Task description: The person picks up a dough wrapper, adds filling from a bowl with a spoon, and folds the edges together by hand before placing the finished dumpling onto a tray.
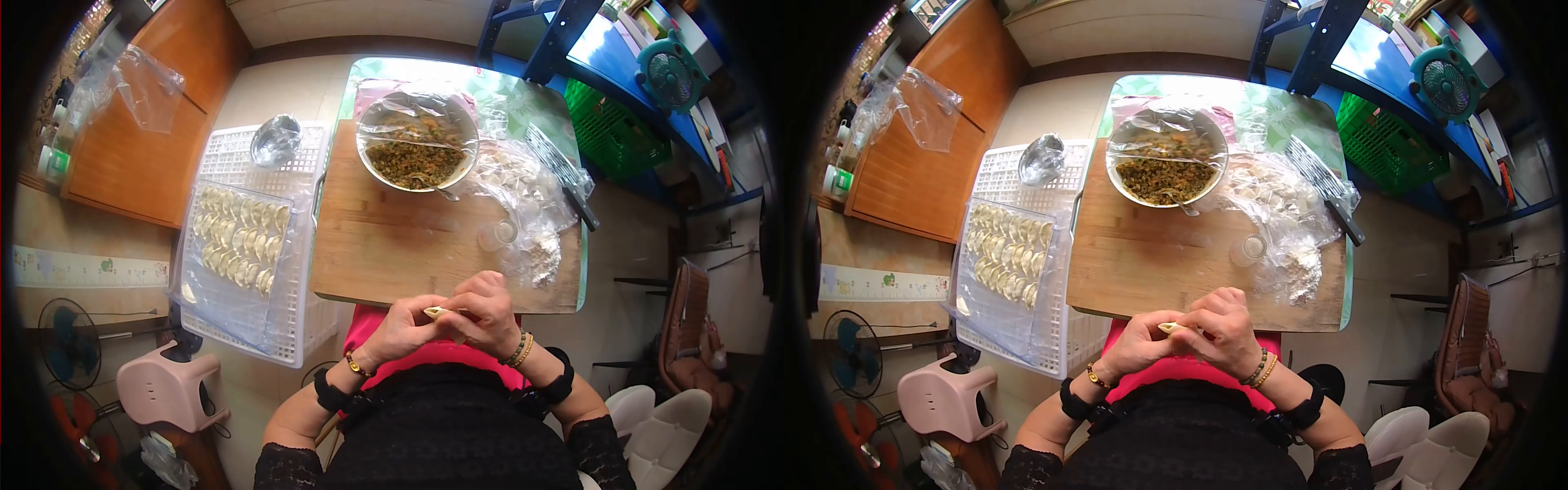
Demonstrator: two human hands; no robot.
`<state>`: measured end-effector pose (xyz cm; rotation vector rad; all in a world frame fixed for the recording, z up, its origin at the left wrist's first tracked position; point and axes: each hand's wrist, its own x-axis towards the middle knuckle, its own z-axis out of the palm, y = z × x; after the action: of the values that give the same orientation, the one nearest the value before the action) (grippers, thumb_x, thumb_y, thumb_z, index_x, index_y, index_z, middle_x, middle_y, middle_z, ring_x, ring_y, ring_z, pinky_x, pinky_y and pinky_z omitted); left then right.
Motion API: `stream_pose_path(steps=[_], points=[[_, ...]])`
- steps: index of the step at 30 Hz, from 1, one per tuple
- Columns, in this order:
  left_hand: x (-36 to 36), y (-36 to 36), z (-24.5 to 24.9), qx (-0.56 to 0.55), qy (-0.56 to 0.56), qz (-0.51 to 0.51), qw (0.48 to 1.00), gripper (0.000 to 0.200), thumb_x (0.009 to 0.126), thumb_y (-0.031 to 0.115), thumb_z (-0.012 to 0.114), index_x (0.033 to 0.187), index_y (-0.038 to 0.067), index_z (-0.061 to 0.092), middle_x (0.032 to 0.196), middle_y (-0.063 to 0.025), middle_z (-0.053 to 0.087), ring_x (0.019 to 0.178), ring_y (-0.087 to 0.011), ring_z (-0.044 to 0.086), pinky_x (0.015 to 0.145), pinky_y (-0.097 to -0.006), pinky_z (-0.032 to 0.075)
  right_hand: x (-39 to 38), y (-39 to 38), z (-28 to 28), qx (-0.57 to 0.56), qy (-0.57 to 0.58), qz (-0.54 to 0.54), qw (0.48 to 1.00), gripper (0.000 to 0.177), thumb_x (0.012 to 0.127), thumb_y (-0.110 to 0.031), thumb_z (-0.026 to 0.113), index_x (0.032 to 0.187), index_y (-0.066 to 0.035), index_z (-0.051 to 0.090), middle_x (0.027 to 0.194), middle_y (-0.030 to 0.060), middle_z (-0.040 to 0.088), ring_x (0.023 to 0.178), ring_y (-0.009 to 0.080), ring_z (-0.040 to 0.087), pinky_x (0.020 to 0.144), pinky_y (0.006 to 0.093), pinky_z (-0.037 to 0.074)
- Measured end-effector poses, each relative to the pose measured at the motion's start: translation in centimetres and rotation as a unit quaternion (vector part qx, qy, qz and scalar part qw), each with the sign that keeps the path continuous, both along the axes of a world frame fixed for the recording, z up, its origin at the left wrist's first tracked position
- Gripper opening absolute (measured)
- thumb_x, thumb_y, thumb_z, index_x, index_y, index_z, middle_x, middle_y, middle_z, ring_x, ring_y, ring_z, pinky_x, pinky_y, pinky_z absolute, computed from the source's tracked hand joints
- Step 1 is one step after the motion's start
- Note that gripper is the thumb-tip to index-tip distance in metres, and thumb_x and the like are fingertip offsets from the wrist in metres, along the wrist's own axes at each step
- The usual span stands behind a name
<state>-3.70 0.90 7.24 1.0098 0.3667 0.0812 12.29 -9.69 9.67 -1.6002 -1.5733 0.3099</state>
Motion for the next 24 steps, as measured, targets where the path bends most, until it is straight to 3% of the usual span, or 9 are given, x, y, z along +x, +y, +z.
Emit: stream_pose_path(steps=[13, 17, 19, 22, 24], points=[[-0.1, 0.3, 0.2, -0.006, -0.032, -0.009, 0.999, 0.024, 0.094, 0.006, 0.059, 0.116, -0.004, 0.060, 0.097, -0.0081, 0.068, 0.087, -0.0127, 0.065, 0.079, -0.0274, 0.054, -0.6, 1.1, 0.9, -0.027, 0.012, -0.016, 0.999, 0.022, 0.078, -0.027, 0.075, 0.081, -0.009, 0.064, 0.077, 0.0045, 0.058, 0.077, 0.0237, 0.054, 0.078, 0.0362, 0.038], [-0.2, 0.4, -0.9, 0.062, -0.024, -0.049, 0.997, 0.021, 0.090, 0.004, 0.060, 0.110, -0.003, 0.062, 0.093, -0.0061, 0.068, 0.084, -0.0104, 0.064, 0.075, -0.0257, 0.052, -0.5, 1.2, 0.4, -0.049, 0.004, 0.035, 0.998, 0.018, 0.077, -0.024, 0.076, 0.082, -0.010, 0.065, 0.079, 0.0041, 0.060, 0.077, 0.0233, 0.054, 0.079, 0.0360, 0.038], [-0.4, 0.3, -1.2, 0.040, -0.017, -0.050, 0.998, 0.021, 0.088, 0.003, 0.061, 0.108, -0.002, 0.063, 0.092, -0.0055, 0.068, 0.084, -0.0097, 0.063, 0.074, -0.0252, 0.052, -0.6, 1.2, -0.3, -0.051, -0.002, 0.057, 0.997, 0.016, 0.077, -0.021, 0.076, 0.082, -0.010, 0.066, 0.081, 0.0047, 0.061, 0.077, 0.0235, 0.054, 0.079, 0.0358, 0.038], [-0.5, 0.3, -1.2, 0.024, 0.000, -0.059, 0.998, 0.021, 0.088, 0.002, 0.060, 0.109, -0.002, 0.062, 0.092, -0.0055, 0.068, 0.086, -0.0101, 0.063, 0.074, -0.0249, 0.052, -0.7, 1.1, -0.4, -0.070, -0.020, 0.069, 0.995, 0.019, 0.079, -0.020, 0.074, 0.091, -0.009, 0.066, 0.084, 0.0054, 0.062, 0.080, 0.0243, 0.056, 0.081, 0.0362, 0.039], [-0.6, 0.6, -0.8, 0.031, 0.009, -0.067, 0.997, 0.022, 0.089, 0.002, 0.060, 0.111, -0.001, 0.062, 0.093, -0.0060, 0.069, 0.089, -0.0114, 0.064, 0.075, -0.0251, 0.053, -0.9, 1.3, 0.4, -0.076, 0.059, 0.019, 0.995, 0.030, 0.078, -0.029, 0.075, 0.097, -0.008, 0.065, 0.086, 0.0049, 0.063, 0.084, 0.0239, 0.058, 0.085, 0.0368, 0.038]])
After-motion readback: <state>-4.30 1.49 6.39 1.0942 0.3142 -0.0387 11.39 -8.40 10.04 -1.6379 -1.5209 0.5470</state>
